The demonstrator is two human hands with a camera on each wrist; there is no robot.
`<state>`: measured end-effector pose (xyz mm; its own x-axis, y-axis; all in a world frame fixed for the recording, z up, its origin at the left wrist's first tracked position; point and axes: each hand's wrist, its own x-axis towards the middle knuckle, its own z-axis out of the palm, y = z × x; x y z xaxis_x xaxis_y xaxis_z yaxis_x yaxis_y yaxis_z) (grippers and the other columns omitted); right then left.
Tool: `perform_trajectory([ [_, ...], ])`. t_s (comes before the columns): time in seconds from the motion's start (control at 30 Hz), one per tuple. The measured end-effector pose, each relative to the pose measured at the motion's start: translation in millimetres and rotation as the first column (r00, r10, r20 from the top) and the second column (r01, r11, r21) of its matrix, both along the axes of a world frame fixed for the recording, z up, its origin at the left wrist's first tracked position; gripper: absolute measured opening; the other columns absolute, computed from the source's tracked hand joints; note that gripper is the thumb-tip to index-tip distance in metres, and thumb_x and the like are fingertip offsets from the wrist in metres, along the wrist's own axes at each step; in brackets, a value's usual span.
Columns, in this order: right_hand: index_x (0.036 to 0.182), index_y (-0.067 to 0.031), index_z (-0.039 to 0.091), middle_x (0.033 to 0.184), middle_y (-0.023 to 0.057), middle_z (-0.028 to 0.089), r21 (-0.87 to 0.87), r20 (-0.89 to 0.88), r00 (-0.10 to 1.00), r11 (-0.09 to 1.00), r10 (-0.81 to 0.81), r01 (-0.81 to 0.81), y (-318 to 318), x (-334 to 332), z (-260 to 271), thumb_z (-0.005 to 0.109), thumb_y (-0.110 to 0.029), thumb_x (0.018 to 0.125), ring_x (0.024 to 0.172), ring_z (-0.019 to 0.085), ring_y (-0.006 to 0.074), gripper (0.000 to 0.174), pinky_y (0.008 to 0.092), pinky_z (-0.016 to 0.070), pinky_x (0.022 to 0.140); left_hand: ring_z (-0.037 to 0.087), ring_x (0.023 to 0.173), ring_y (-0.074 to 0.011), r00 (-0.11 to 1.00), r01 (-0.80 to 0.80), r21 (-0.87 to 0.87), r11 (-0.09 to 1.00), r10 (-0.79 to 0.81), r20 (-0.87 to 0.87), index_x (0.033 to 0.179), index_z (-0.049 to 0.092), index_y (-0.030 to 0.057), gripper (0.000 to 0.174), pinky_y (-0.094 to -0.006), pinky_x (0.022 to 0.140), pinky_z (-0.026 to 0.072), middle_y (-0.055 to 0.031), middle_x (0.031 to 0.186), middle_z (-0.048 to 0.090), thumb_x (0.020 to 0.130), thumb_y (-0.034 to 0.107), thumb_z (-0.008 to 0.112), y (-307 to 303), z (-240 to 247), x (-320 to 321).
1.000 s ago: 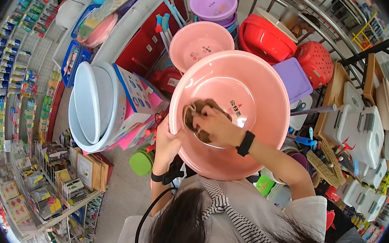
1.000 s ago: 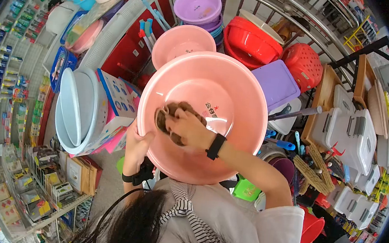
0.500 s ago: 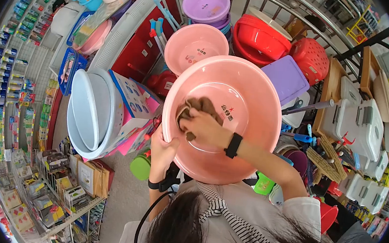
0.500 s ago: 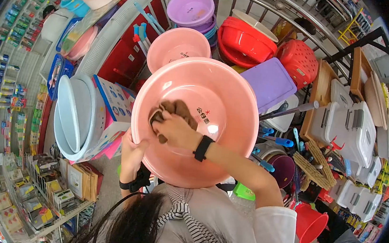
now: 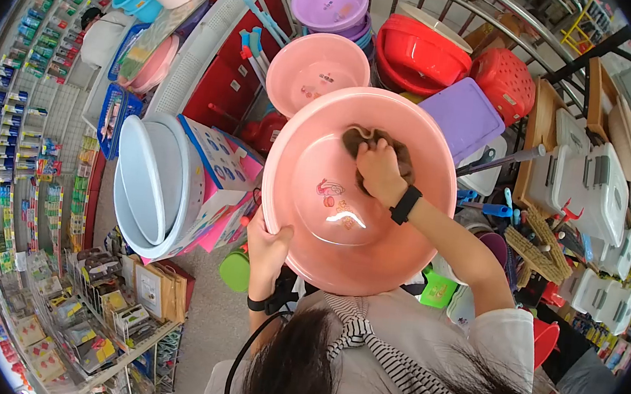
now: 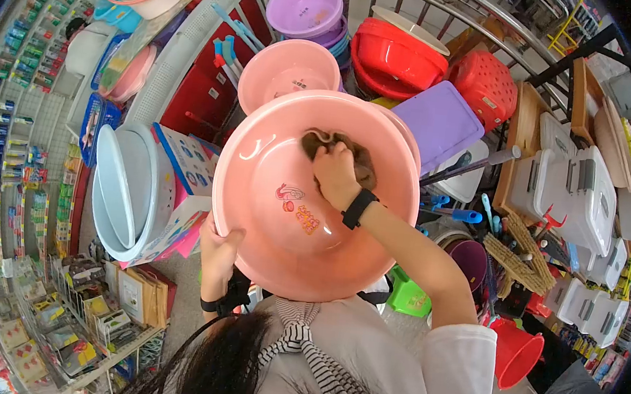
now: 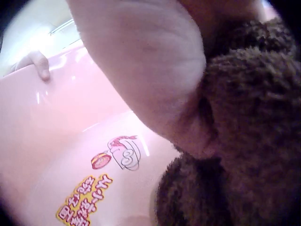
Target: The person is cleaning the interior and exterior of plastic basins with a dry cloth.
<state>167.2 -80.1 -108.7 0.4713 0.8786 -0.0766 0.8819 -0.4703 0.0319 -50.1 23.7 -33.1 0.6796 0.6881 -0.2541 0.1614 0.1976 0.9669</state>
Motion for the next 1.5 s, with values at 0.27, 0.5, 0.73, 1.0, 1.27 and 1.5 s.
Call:
perform_trajectory([
  [0.27,0.071,-0.0062,0.070,0.072,0.0115,0.066,-0.393,-0.388,0.922,0.901,0.019,-0.183,-46,-4,-5,0.063,-0.026,0.067,0.068,0.065,0.0265,0.022,0.0367,0.0482,0.061,0.059,0.096,-0.0131,0.999,0.026,0.014,1.000,-0.025,-0.046,0.118,0.054,-0.0052,0.048,-0.0251,0.086,0.0432,-0.0077,0.107,0.063,0.071,-0.011,0.047,-4,4,1],
  [0.5,0.091,0.0015,0.063,0.093,0.0236,0.064,-0.069,-0.675,0.729,0.994,-0.113,0.091,-43,12,13,0.061,-0.020,0.069,0.090,0.062,0.0388,0.031,0.0492,0.0507,0.074,0.060,0.096,-0.0166,0.997,-0.031,-0.019,0.999,0.030,-0.067,0.116,0.053,-0.0052,0.046,-0.0293,0.087,0.0452,-0.0095,0.108,0.062,0.070,-0.012,0.049,-8,9,1],
  [0.73,0.099,-0.0026,0.057,0.093,0.0186,0.061,0.282,-0.552,0.832,0.951,0.051,0.129,0,-11,7,0.065,-0.023,0.075,0.094,0.057,0.0353,0.032,0.0458,0.0446,0.082,0.060,0.098,-0.0173,0.999,-0.010,-0.037,0.999,0.009,-0.040,0.116,0.052,-0.0051,0.047,-0.0296,0.088,0.0450,-0.0097,0.110,0.061,0.070,-0.013,0.049,-9,12,0],
  [1.0,0.096,-0.0085,0.060,0.100,0.0117,0.057,0.563,-0.566,0.538,0.769,0.625,-0.302,3,-69,13,0.070,-0.020,0.066,0.106,0.047,0.0280,0.034,0.0378,0.0357,0.090,0.062,0.092,-0.0160,0.996,0.026,-0.012,1.000,-0.027,-0.085,0.112,0.054,-0.0042,0.042,-0.0285,0.081,0.0477,-0.0091,0.104,0.064,0.071,-0.012,0.051,4,2,4],
  [1.27,0.102,-0.0054,0.057,0.115,0.0149,0.054,0.587,-0.616,0.598,0.805,0.513,-0.087,16,-36,-7,0.067,-0.019,0.073,0.113,0.050,0.0337,0.033,0.0439,0.0376,0.098,0.062,0.092,-0.0174,0.996,0.014,-0.063,0.998,-0.019,-0.085,0.113,0.054,-0.0043,0.044,-0.0303,0.083,0.0480,-0.0098,0.105,0.064,0.070,-0.012,0.052,6,-7,2],
  [1.5,0.103,-0.0107,0.057,0.119,0.0214,0.052,0.432,-0.771,0.579,0.885,0.263,0.172,20,-8,-2,0.069,-0.024,0.074,0.107,0.051,0.0390,0.034,0.0455,0.0420,0.090,0.062,0.093,-0.0169,0.997,0.005,-0.036,0.999,-0.008,-0.076,0.113,0.054,-0.0050,0.044,-0.0301,0.083,0.0479,-0.0102,0.105,0.064,0.070,-0.012,0.051,2,3,10],
])
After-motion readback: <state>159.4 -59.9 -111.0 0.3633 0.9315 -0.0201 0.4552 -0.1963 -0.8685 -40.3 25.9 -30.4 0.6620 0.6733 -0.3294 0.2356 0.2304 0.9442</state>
